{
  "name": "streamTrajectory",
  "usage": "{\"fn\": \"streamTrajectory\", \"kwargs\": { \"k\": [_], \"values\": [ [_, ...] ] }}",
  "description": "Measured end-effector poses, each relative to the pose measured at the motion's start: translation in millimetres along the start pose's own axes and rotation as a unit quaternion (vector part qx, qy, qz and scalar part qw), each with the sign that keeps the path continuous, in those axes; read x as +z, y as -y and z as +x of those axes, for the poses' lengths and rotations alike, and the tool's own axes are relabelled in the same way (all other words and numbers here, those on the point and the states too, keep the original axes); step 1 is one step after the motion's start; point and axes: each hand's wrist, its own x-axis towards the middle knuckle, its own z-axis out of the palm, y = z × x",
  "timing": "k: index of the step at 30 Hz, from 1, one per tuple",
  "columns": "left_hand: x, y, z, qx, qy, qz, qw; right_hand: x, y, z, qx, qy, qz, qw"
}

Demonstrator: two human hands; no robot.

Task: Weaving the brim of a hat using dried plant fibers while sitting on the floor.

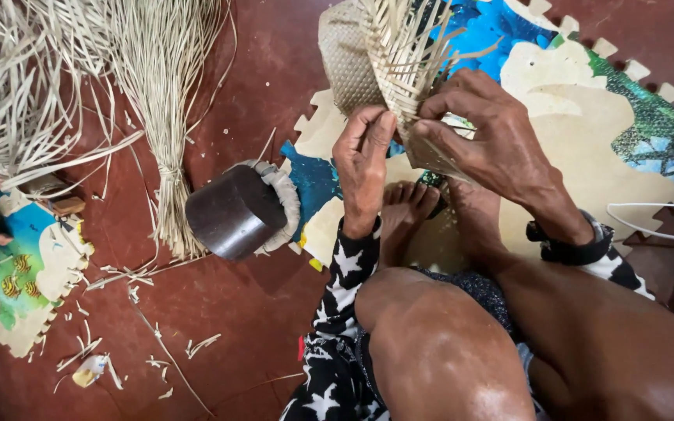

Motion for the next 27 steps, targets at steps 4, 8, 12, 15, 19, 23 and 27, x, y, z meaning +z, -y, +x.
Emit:
{"fn": "streamTrajectory", "kwargs": {
  "k": [4,8,12,15,19,23,27],
  "values": [
    [-1,2,-2,-0.026,-0.013,-0.07,0.997,2,-1,1,0.023,0.018,0.044,0.999],
    [-2,-1,-1,-0.032,0.006,-0.099,0.995,3,2,2,0.047,0.02,0.064,0.997],
    [-3,0,-2,-0.033,0.009,-0.101,0.994,1,9,4,0.053,0.034,0.081,0.995],
    [-2,3,0,-0.03,0.009,-0.114,0.993,-1,13,6,0.087,0.036,0.099,0.991],
    [-3,3,-1,-0.013,0.021,-0.072,0.997,0,13,5,0.106,0.037,0.113,0.987],
    [-1,-4,-1,-0.042,0.001,-0.103,0.994,4,13,5,0.078,0.041,0.098,0.991],
    [-2,2,-1,-0.012,-0.009,-0.095,0.995,12,12,5,0.042,0.017,0.075,0.996]
  ]
}}
